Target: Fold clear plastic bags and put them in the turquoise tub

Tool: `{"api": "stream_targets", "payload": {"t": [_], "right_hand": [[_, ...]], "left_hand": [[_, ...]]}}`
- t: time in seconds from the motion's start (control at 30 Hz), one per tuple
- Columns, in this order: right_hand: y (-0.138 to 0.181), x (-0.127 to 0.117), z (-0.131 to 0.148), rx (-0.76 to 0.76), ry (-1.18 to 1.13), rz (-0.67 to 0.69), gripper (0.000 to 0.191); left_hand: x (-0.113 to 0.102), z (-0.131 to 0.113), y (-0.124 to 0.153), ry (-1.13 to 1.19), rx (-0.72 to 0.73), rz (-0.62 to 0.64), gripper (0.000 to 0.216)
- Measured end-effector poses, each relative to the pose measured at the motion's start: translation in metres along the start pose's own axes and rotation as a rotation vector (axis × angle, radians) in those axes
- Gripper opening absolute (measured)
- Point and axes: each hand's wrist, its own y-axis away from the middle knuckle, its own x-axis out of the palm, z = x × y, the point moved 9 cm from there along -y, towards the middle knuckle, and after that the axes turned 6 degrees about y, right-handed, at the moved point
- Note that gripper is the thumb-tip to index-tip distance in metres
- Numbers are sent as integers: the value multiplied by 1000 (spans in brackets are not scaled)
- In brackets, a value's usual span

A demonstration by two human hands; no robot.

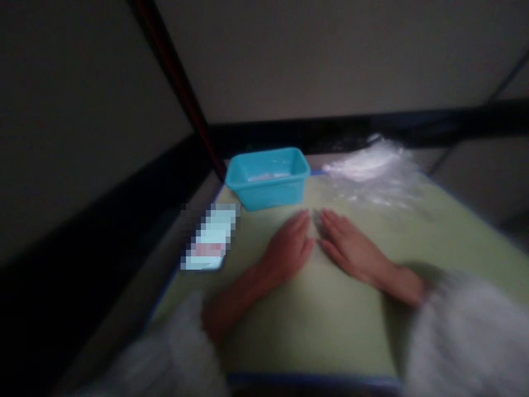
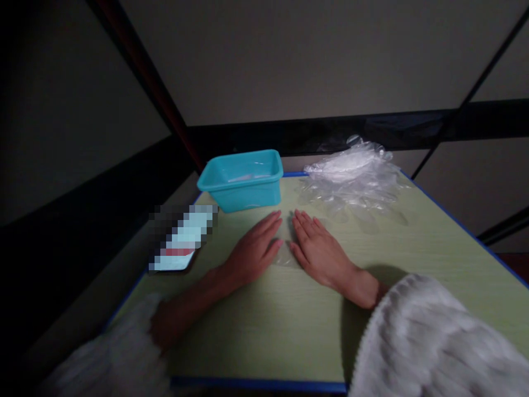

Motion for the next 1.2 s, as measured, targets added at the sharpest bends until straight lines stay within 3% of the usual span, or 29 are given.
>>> {"api": "stream_targets", "payload": {"t": [0.1,0.2,0.43,0.73,0.97,1.2], "right_hand": [[-1,11,-1,-16,12,2,60],[2,19,-7,-10,9,-16,65],[8,20,-21,27,58,-13,77],[17,14,-36,62,53,-10,77],[8,8,-19,25,82,8,66],[3,19,-11,-5,91,39,68]], "left_hand": [[21,-7,2,-34,67,115,51],[28,-2,4,-91,82,156,54],[22,12,6,-154,39,157,61],[15,23,7,-117,6,177,69],[7,2,3,-58,49,34,57],[26,-7,0,-84,84,152,57]]}}
